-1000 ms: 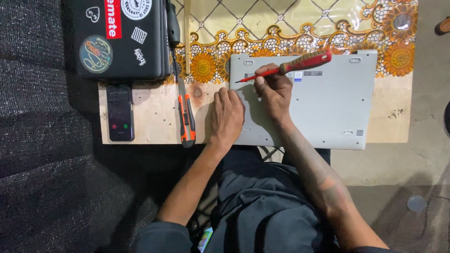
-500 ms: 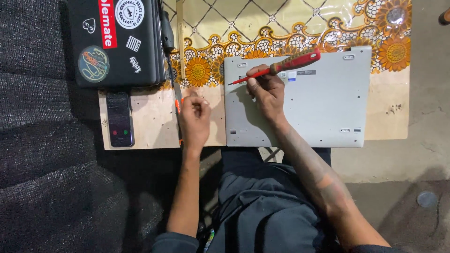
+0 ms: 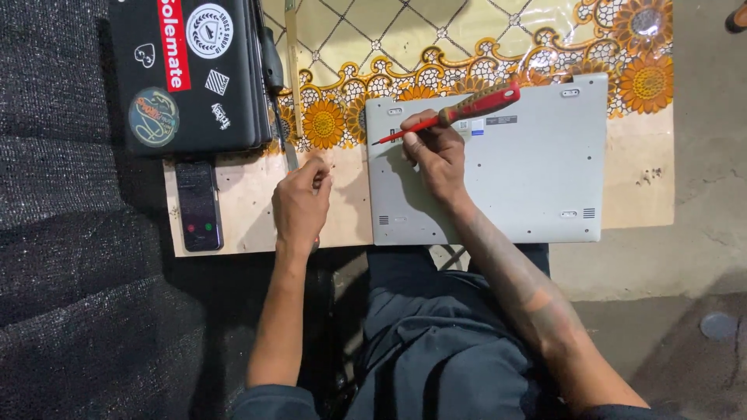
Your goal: Disassembling a laptop by removing screws from the bottom casing using a screwdriver on a workbench.
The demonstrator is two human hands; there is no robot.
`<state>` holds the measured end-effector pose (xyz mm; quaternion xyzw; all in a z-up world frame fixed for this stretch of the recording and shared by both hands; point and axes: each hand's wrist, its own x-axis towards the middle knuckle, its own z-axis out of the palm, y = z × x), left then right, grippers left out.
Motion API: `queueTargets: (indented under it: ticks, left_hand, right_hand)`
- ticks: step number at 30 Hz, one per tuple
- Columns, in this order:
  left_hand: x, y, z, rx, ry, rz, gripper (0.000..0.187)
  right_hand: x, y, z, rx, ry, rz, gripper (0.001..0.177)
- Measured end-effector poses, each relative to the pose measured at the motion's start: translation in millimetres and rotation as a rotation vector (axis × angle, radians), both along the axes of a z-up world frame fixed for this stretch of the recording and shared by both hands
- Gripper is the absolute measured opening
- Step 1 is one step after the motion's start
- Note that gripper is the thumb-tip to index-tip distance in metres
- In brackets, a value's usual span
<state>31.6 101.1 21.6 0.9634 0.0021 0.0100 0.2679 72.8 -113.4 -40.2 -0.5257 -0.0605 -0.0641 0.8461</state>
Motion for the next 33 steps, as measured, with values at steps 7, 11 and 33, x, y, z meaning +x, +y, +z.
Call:
queueTargets:
  ticks: [7,11,33]
  left_hand:
    - [1.7,0.7,7.9,0.040,0.050,-0.043,0.014]
    - [-2.1,0.9,8.3,-0.019,0.060,-0.037,0.019]
    - [-85.9,-104.2,-16.0,-0.224,-0.179,-0.216,0.044]
  right_hand:
    - [1.1,1.2,-2.7,0.008,0.010,-0.003,0.011]
    - [1.9,1.0,-3.3,0.027,-0.055,-0.017,0.011]
    - [-127.5,-76.0,19.6,-0.608,-0.252,-0.058,0.010]
